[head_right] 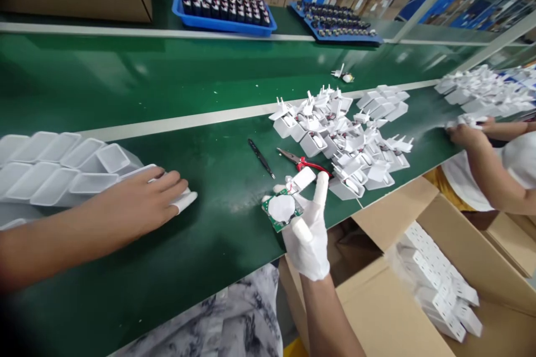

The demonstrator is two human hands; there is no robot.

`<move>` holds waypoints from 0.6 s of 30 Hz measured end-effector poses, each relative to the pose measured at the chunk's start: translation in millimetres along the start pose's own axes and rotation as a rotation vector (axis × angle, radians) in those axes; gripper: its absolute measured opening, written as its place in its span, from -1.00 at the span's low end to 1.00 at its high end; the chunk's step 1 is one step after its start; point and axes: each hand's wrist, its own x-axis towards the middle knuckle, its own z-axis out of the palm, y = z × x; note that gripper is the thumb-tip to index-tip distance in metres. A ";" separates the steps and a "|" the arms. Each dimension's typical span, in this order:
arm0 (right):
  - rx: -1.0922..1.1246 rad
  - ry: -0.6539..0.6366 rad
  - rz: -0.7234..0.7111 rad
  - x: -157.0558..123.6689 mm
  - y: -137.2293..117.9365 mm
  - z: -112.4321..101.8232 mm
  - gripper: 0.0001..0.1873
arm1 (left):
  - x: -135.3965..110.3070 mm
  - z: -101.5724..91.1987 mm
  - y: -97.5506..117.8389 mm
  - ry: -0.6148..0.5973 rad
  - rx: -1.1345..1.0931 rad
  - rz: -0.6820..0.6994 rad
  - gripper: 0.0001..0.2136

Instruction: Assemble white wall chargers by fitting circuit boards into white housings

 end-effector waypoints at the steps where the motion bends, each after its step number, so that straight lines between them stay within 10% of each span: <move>1: -0.027 0.003 -0.014 -0.6 -1.5 0.3 0.20 | 3.6 -4.7 4.3 -0.003 -0.073 -0.014 -0.76; 5: -0.115 0.011 -0.066 -1.9 -10.0 6.5 0.33 | 25.9 8.6 33.2 0.157 -0.720 -0.282 -0.30; 8: -0.169 0.019 -0.085 -1.1 -14.9 15.9 0.45 | 43.4 43.0 51.6 0.271 -1.104 -0.297 -0.35; 18: -0.327 -0.205 -0.066 11.7 12.6 32.1 0.45 | 51.1 76.7 57.3 0.304 -1.202 -0.279 -0.34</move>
